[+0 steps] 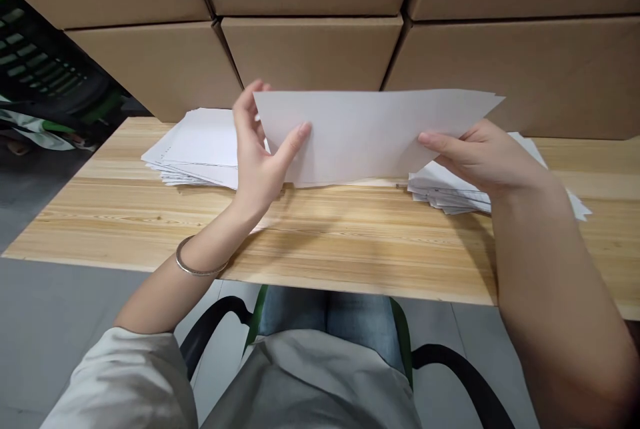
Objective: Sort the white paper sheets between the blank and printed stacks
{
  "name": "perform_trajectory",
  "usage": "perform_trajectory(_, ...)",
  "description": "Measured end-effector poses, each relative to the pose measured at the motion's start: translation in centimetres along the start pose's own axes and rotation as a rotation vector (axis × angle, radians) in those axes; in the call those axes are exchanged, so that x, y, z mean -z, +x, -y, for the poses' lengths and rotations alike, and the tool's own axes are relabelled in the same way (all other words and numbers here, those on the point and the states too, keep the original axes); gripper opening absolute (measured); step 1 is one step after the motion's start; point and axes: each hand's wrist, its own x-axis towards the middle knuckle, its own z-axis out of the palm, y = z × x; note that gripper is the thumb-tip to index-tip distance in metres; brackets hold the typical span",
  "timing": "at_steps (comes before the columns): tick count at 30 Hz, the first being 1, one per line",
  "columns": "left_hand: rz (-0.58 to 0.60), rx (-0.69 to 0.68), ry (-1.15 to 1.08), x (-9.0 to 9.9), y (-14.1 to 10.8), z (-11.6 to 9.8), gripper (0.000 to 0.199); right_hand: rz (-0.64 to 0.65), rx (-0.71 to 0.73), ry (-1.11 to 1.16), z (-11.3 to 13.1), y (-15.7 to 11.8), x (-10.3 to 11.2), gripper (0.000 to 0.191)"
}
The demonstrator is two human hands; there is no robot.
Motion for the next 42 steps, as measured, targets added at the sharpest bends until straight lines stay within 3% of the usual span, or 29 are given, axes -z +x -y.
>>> perform_trajectory(7, 0.188, 0.165, -0.238, -0.4, -1.5, 1.4, 0.067, 0.087, 0.001, 0.0, -0.5, 0.5, 0.6, 0.026)
perform_trajectory(11, 0.298, 0.309, -0.351, -0.4, -2.3, 1.4, 0.057, 0.085, -0.033, -0.047, -1.1, 1.0, -0.1, 0.028)
perform_trajectory(13, 0.335, 0.318, -0.364, -0.5, -2.4, 1.2, 0.054, 0.097, -0.024, -0.01, -1.6, 1.2, -0.7, 0.034)
perform_trajectory(18, 0.313, 0.312, -0.334, -0.7, -2.3, 1.1, 0.048, 0.178, -0.034, 0.03, -2.5, 1.6, -1.4, 0.051)
perform_trajectory(21, 0.278, 0.368, -0.335, -0.5, -2.3, 1.3, 0.039, 0.081, 0.009, 0.016, -2.3, 1.6, -1.3, 0.051)
perform_trajectory(25, 0.16, 0.291, -0.291, -0.2, -2.4, 1.1, 0.034, -0.053, 0.036, -0.022, -1.7, 1.2, -1.1, 0.047)
perform_trajectory(28, 0.225, 0.332, -0.312, -0.2, -2.6, 0.8, 0.037, -0.047, 0.031, -0.001, -1.5, 1.1, -1.1, 0.046)
perform_trajectory(33, 0.323, 0.347, -0.406, -0.5, -2.6, 0.8, 0.045, 0.102, -0.007, 0.046, -2.0, 1.2, -1.7, 0.044)
perform_trajectory(38, 0.292, 0.395, -0.431, -0.6, -2.5, 1.0, 0.041, 0.031, 0.005, 0.075, -2.4, 1.3, -1.9, 0.043)
perform_trajectory(42, 0.318, 0.549, -0.471, 0.0, -1.9, 0.9, 0.044, -0.009, -0.008, 0.085, -2.5, 1.7, -0.6, 0.033)
